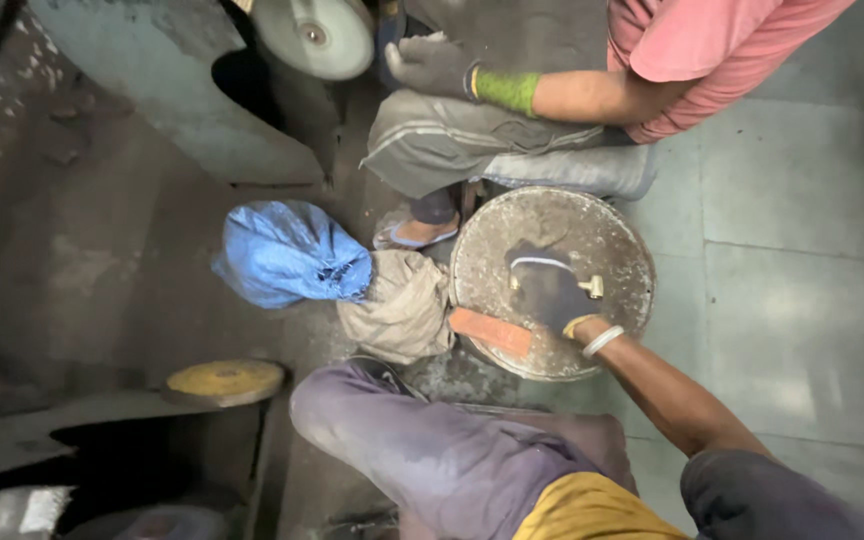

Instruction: The person sits on the floor and uses a bench grinder to smooth and shape small brass-colored metal components. They hold the parts with gloved hands, pressing them against the rotating grinding wheel, and occasionally inspect the surfaces before continuing the grinding process.

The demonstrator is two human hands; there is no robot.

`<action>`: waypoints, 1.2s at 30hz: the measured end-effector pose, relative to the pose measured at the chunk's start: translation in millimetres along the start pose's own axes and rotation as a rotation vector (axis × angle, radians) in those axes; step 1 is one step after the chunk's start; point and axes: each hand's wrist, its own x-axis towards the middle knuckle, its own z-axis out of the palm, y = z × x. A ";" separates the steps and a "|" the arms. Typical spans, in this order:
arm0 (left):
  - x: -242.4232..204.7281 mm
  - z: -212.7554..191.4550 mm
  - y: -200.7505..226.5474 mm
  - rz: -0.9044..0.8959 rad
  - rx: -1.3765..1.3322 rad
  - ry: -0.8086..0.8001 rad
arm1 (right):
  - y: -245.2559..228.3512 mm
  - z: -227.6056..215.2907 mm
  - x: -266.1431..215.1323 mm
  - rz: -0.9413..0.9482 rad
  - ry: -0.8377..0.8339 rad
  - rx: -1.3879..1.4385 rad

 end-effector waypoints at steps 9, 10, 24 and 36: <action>20.3 -18.0 35.3 -0.013 -0.011 0.050 | -24.4 -25.5 24.5 0.042 0.205 0.129; 17.4 -21.5 38.8 0.001 -0.025 0.053 | -32.5 -42.4 23.9 0.189 0.172 0.291; -36.4 18.5 118.8 0.130 -0.467 -0.491 | -192.7 -117.5 29.3 -0.328 -0.324 1.305; -19.1 -18.9 109.1 0.080 -0.510 -0.477 | -184.0 -30.9 -35.0 -0.091 -0.857 1.263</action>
